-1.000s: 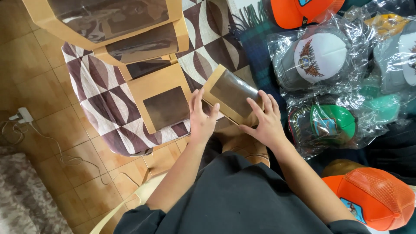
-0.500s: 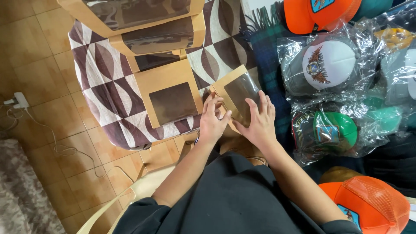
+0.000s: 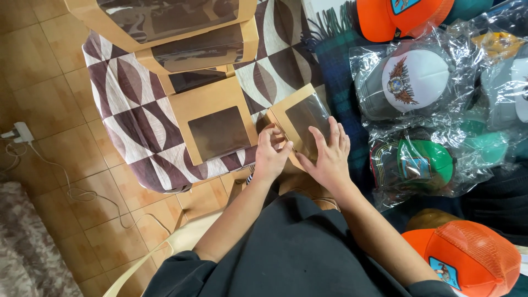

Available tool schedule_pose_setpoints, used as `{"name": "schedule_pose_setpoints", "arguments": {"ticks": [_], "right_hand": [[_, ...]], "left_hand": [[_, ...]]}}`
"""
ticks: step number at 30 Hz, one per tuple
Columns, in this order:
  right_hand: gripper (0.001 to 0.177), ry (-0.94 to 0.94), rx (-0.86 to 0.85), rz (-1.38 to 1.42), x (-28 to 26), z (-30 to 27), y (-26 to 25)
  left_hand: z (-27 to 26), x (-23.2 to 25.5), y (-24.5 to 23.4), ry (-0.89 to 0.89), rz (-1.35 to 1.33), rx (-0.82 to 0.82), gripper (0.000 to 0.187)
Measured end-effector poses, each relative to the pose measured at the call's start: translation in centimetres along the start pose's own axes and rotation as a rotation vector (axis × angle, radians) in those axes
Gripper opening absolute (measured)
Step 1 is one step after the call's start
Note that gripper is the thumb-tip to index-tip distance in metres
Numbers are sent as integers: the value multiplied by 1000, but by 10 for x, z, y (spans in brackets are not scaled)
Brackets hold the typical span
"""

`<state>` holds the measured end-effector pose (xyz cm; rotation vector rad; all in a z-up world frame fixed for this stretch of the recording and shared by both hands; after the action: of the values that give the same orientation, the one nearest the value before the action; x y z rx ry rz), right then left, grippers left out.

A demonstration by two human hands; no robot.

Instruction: The person assembles a cardboard box with a clear window, places an orange cap inside, and sets the box on a shelf. They then pick up another orange cap, brush it with a wooden brush, and use a handheld steamer to steam the cap's surface.

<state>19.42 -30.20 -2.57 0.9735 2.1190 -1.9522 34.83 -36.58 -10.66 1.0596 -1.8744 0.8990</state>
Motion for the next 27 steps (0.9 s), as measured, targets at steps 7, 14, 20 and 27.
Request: {"name": "schedule_pose_setpoints", "arguments": {"ticks": [7, 14, 20, 27], "right_hand": [[70, -3, 7, 19, 2, 0, 1], [74, 17, -2, 28, 3, 1, 2], [76, 38, -5, 19, 3, 2, 4], [74, 134, -51, 39, 1, 1, 4]], "left_hand": [[6, -16, 6, -17, -108, -12, 39], [-6, 3, -15, -79, -24, -22, 35], [-7, 18, -20, -43, -34, -27, 31], [-7, 19, -14, -63, 104, -43, 48]]}}
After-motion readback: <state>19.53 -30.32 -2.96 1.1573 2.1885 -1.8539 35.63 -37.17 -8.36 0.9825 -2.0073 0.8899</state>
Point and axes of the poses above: each hand's wrist, its own z-axis towards the middle knuckle, its own y-axis out of the palm, x = y × z, the point moved 8 cm from there along z, towards the middle knuckle, and after that the axes turned 14 degrees about z, right-handed, at the moved point
